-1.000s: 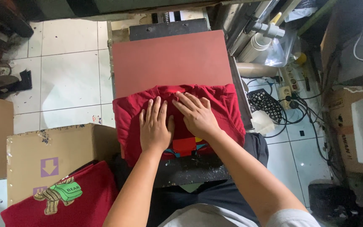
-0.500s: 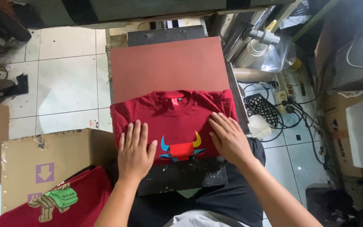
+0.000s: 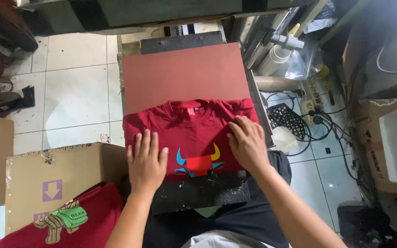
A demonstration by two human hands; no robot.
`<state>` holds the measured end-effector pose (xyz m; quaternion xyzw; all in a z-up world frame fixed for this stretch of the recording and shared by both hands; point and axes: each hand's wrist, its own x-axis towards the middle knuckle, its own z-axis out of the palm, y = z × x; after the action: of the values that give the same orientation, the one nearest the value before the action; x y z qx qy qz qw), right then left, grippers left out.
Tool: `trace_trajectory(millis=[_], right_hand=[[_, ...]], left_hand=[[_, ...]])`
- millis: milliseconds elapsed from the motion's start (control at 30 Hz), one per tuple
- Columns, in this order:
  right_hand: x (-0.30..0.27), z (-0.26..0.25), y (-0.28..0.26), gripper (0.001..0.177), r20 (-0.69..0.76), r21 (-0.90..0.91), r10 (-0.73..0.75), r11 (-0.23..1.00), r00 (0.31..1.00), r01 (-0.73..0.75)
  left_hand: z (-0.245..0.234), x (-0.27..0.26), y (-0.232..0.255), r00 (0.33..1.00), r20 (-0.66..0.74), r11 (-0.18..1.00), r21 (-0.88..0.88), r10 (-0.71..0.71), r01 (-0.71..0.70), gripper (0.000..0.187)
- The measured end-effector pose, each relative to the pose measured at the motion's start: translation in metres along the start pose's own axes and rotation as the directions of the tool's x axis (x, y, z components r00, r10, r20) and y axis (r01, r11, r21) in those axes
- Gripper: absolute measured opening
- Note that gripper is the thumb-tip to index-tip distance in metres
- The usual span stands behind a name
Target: Preparing a t-shirt for heat pressing by smoothing and aligning it on the machine bed
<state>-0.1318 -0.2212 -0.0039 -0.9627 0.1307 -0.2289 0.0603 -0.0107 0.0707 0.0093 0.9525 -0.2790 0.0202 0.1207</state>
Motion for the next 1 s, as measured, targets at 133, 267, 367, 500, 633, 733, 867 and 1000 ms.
trace_trajectory(millis=[133,267,367,500,633,733,867,1000], right_hand=[[-0.018,-0.022,0.027,0.037,0.005,0.027,0.078,0.997,0.997,-0.078],[-0.036,-0.037,0.044,0.040,0.263,0.231,0.407,0.854,0.875,-0.466],[-0.055,-0.007,0.062,0.040,0.204,0.235,0.435,0.848,0.877,-0.475],[-0.037,0.006,0.062,0.025,0.220,0.107,0.417,0.888,0.882,-0.447],[0.015,0.008,0.036,0.025,0.142,0.051,0.277,0.957,0.950,-0.287],[0.059,-0.001,0.015,0.045,0.213,0.032,0.190,0.979,0.958,-0.201],[0.081,0.036,0.036,0.052,0.329,0.007,0.142,0.988,0.934,-0.152],[0.059,0.089,0.070,0.024,0.151,-0.018,-0.039,0.999,0.988,0.042]], left_hand=[[0.000,-0.020,-0.033,0.958,-0.284,0.997,-0.044,0.043,-0.057,0.042],[-0.008,-0.044,-0.048,0.950,-0.166,0.937,-0.276,-0.264,0.213,0.048],[-0.012,-0.041,-0.047,0.930,-0.047,0.895,-0.294,-0.365,0.336,0.051],[0.001,-0.013,-0.047,0.926,-0.156,0.920,-0.252,-0.344,0.300,0.057],[0.001,0.040,-0.032,0.954,-0.261,0.987,-0.092,-0.149,0.129,0.053],[0.010,0.076,-0.032,0.975,-0.214,0.997,-0.059,-0.064,0.053,0.062],[0.013,0.106,-0.035,0.979,0.095,0.983,0.045,-0.182,0.178,0.064],[0.020,0.095,-0.043,0.996,-0.023,0.990,0.113,-0.082,0.084,0.043]])
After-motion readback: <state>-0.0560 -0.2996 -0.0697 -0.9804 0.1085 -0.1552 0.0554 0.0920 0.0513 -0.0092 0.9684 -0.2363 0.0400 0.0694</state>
